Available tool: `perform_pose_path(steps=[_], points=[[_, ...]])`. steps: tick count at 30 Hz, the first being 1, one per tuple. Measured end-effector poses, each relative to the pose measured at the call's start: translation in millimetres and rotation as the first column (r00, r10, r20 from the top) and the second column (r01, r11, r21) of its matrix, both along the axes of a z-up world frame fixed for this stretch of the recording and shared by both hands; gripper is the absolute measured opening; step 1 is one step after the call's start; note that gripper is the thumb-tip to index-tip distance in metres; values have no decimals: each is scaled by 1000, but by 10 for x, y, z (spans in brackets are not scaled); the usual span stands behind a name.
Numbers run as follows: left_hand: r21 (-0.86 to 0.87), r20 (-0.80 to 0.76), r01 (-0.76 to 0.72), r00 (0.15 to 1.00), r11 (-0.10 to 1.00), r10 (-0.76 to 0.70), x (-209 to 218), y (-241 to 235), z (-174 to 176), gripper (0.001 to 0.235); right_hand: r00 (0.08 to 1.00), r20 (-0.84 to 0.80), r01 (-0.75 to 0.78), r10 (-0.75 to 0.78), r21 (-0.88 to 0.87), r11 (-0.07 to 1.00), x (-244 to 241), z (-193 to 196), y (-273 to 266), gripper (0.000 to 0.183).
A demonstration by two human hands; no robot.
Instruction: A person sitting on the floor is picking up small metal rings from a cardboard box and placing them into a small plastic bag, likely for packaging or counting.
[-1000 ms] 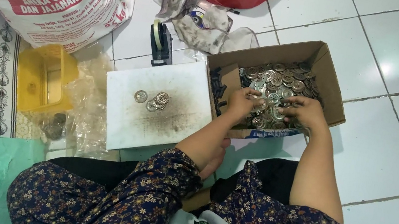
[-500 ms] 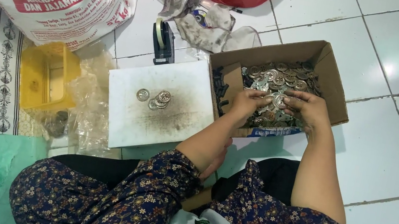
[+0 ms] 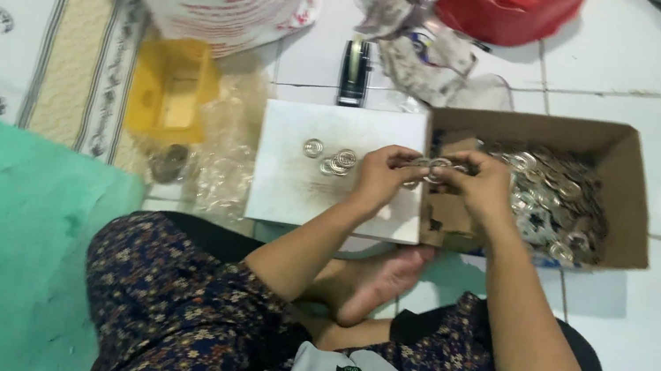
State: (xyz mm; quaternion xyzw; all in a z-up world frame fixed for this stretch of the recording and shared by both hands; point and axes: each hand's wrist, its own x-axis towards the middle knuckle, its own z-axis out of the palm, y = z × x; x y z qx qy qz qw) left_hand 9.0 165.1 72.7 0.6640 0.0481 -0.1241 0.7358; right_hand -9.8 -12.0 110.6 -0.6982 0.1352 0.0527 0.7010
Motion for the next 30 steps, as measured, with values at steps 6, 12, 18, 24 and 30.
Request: perform_pose_path(steps=[6,12,18,24,30], points=[[187,-12,-116,993,976,121,-129,1285,275,34,983,29,-176,181,-134,975,205,-121,1141,26],[255,-7,-138,990,957,144,-113,1738,58,31,930,179,-180,321,-539,823,309,-250,1597,23],[659,303,-126,947,741,-108,-100,1851,-11,24,858,168,-125,486,-849,514,328,-359,1527,37],[634,552,-363,831,683,-70,-70,1853,51,23,878,258,-43,404,-796,603,177,-52,1302,30],[629,571,-264,796,731,-203,75,1213,201,22,956,94,-104,277,-776,622,49,10,567,25]])
